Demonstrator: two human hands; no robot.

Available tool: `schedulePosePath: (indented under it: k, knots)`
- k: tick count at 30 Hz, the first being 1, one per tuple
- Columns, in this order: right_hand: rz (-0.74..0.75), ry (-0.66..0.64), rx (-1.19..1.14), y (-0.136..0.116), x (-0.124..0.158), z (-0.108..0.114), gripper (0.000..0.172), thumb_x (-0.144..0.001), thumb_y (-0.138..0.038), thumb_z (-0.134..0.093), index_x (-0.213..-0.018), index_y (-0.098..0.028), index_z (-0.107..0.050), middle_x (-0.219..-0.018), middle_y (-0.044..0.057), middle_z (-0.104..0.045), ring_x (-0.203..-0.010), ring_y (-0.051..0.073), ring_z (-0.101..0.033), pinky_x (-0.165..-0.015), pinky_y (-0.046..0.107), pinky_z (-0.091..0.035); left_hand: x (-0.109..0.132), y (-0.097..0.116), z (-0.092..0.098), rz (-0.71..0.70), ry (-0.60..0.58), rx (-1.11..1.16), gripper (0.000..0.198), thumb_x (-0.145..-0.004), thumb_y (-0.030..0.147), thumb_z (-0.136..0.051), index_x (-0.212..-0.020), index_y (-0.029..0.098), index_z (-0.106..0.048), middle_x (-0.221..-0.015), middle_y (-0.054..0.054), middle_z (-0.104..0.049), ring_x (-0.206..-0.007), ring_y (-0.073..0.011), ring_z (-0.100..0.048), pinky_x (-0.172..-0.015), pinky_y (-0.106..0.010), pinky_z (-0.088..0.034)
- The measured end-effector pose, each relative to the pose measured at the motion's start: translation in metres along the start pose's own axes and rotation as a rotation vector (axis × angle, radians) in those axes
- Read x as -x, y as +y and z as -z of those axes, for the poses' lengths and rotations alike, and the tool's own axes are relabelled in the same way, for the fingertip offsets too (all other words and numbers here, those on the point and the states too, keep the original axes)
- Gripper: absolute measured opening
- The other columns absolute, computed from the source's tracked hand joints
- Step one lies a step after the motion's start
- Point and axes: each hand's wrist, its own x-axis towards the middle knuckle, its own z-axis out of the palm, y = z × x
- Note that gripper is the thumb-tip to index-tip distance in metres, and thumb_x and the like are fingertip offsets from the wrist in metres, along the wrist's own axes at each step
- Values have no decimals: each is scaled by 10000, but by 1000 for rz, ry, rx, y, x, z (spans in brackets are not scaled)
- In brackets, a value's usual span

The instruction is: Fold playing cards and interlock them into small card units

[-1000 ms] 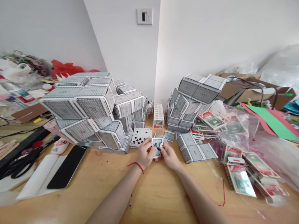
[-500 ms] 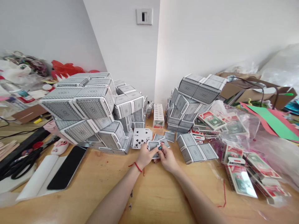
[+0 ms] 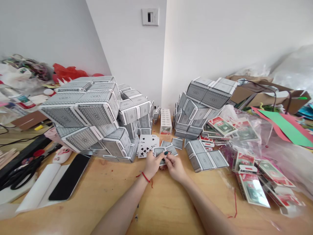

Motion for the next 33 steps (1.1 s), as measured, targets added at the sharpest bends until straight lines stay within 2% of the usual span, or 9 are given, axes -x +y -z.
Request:
schedulePosePath:
  k: [5, 9, 11, 14, 18, 21, 24, 27, 33]
  knots:
    - [-77, 4, -197, -2, -2, 6, 254, -787, -404, -482, -665, -183, -503, -482, -9, -569, -420, 138, -531, -449, 259, -451, 5, -5, 0, -113, 47, -63, 293, -789, 418, -451, -894, 151, -508, -602, 21, -524, -428, -75, -439, -430, -208, -393]
    - [-104, 10, -253, -1, -4, 10, 276, -773, -418, -505, -664, -165, -514, -467, -8, -563, -419, 127, -519, -451, 246, -433, 6, -4, 3, -219, 165, -277, 300, -830, 417, -369, -751, 159, -499, -588, 21, -479, -512, -92, -429, -505, -212, -372]
    - [-112, -4, -260, 0, -4, 10, 289, -769, -432, -507, -665, -162, -514, -467, -6, -562, -426, 129, -523, -460, 248, -433, 5, -3, 5, -254, 172, -391, 291, -843, 387, -352, -731, 161, -495, -597, 16, -475, -545, -101, -437, -531, -216, -370]
    - [-116, -21, -247, 1, -2, 10, 309, -767, -454, -499, -657, -165, -516, -478, -4, -561, -447, 137, -531, -482, 258, -434, 4, -4, 5, -302, 199, -518, 260, -861, 329, -323, -857, 158, -519, -707, -21, -545, -643, -125, -501, -606, -237, -404]
    - [-115, 2, -200, -1, -2, 10, 344, -780, -468, -470, -610, -172, -517, -492, -5, -543, -477, 141, -522, -506, 265, -424, 4, -6, 4, -372, 236, -559, 296, -871, 264, -301, -1104, 174, -460, -1069, -89, -558, -962, -163, -519, -811, -280, -406]
    - [-96, 33, -210, -3, -3, 9, 330, -777, -454, -482, -608, -172, -518, -524, -8, -521, -495, 134, -497, -502, 254, -406, 4, -6, 5, -357, 247, -544, 285, -869, 271, -309, -1089, 170, -459, -1050, -89, -569, -940, -162, -536, -796, -281, -421]
    - [-50, 83, -315, -4, -4, 8, 233, -748, -397, -546, -836, -182, -545, -609, -12, -532, -540, 127, -485, -515, 239, -395, 3, -8, 6, -316, 223, -536, 250, -863, 283, -324, -1013, 165, -486, -920, -68, -599, -814, -150, -562, -719, -268, -442]
    - [-32, 107, -410, -5, -4, 8, 424, -737, -333, -573, -1119, -211, -434, -637, -20, -535, -558, 119, -471, -534, 229, -385, 1, -11, 7, -299, 182, -521, 250, -859, 276, -331, -1007, 167, -500, -928, -66, -602, -806, -148, -565, -716, -268, -447]
    - [-38, 114, -417, -4, -4, 8, 514, -735, -307, -568, -1204, -213, -379, -603, -33, -507, -533, 114, -447, -525, 229, -370, 1, -10, 7, -332, 139, -489, 345, -861, 248, -323, -1179, 182, -439, -1195, -84, -509, -1107, -168, -462, -928, -304, -373]
